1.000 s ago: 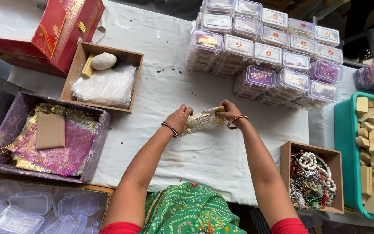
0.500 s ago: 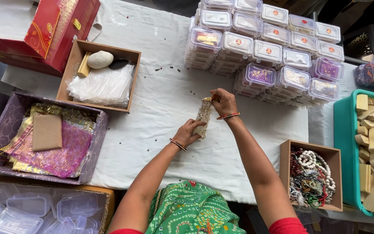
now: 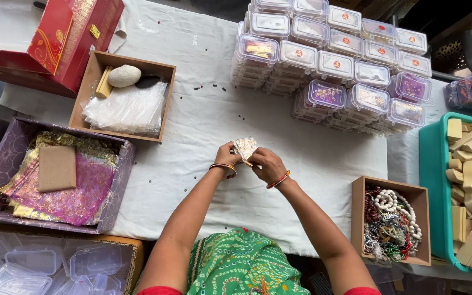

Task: The person wraps small jewelry items, including a red beaded bracelet and a white beaded necklace, in decorative fabric and plastic bags. They then place the wrapped items into small clear plastic containers and stack them on the table.

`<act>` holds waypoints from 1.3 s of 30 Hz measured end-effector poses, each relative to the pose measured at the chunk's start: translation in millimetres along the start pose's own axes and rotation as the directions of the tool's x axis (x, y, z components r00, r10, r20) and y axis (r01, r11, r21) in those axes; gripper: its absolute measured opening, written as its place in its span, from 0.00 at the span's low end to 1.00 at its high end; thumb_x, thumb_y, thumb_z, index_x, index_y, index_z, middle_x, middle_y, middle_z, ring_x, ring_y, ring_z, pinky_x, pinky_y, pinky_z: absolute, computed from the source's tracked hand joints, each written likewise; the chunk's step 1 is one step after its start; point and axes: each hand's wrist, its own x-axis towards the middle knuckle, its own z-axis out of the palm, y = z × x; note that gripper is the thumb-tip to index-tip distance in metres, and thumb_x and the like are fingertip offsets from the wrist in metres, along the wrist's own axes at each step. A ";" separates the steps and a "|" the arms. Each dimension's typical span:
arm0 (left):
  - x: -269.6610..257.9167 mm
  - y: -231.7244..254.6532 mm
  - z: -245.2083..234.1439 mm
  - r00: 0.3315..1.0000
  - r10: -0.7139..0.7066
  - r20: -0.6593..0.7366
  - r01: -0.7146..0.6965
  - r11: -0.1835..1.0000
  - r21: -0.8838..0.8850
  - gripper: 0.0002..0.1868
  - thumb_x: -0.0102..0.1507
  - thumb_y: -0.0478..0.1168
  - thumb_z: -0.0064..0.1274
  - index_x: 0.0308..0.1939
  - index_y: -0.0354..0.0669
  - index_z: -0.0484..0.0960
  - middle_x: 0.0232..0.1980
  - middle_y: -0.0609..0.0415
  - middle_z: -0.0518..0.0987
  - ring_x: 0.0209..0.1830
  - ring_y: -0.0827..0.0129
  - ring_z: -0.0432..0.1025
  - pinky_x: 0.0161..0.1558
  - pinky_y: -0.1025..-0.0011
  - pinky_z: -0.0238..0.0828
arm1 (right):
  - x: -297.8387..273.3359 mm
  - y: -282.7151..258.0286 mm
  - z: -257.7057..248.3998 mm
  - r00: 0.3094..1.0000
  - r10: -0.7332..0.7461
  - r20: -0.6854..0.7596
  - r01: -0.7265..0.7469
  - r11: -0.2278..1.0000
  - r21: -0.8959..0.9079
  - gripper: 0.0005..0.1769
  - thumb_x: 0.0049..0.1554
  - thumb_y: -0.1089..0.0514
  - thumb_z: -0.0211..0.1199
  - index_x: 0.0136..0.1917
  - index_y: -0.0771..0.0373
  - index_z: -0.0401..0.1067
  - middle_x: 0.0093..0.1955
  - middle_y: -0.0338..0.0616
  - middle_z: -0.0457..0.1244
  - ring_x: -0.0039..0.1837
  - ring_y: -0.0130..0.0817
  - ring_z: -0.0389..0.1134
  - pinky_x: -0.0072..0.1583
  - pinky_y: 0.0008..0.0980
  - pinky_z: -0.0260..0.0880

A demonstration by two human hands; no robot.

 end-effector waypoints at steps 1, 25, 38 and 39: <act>1.4 -2.6 0.3 1.000 -0.026 0.002 0.026 0.999 -0.022 0.24 0.53 0.30 0.65 0.53 0.34 0.80 0.45 0.54 0.83 0.43 0.70 0.79 0.47 0.70 0.80 | -5.0 -2.3 4.4 1.000 -0.027 -0.013 0.027 0.999 -0.041 0.10 0.49 0.65 0.71 0.45 0.59 0.76 0.46 0.42 0.67 0.49 0.41 0.71 0.51 0.40 0.74; -34.0 13.7 -2.4 0.972 -0.026 0.234 -0.068 0.920 0.386 0.25 0.59 0.58 0.62 0.39 0.38 0.84 0.48 0.57 0.74 0.40 0.67 0.77 0.42 0.63 0.80 | 31.3 26.1 -9.8 0.915 0.400 -0.039 -0.397 0.915 0.075 0.12 0.47 0.63 0.73 0.44 0.62 0.73 0.41 0.46 0.70 0.45 0.42 0.74 0.47 0.40 0.74; -49.7 -20.9 22.7 0.786 0.604 0.131 -0.338 0.243 0.909 0.27 0.58 0.40 0.56 0.63 0.48 0.73 0.66 0.52 0.72 0.65 0.59 0.63 0.60 0.55 0.64 | 35.5 62.0 50.3 0.891 0.443 0.095 -0.436 0.896 -0.084 0.15 0.46 0.64 0.70 0.49 0.59 0.80 0.50 0.49 0.70 0.54 0.50 0.71 0.57 0.44 0.72; -44.8 -26.2 21.8 0.786 0.604 0.131 -0.339 0.243 0.909 0.27 0.58 0.40 0.56 0.63 0.48 0.73 0.66 0.52 0.72 0.65 0.59 0.63 0.60 0.55 0.64 | 33.2 73.0 55.4 0.891 0.443 0.095 -0.437 0.896 -0.084 0.15 0.46 0.64 0.70 0.49 0.59 0.80 0.50 0.49 0.70 0.54 0.50 0.71 0.57 0.44 0.72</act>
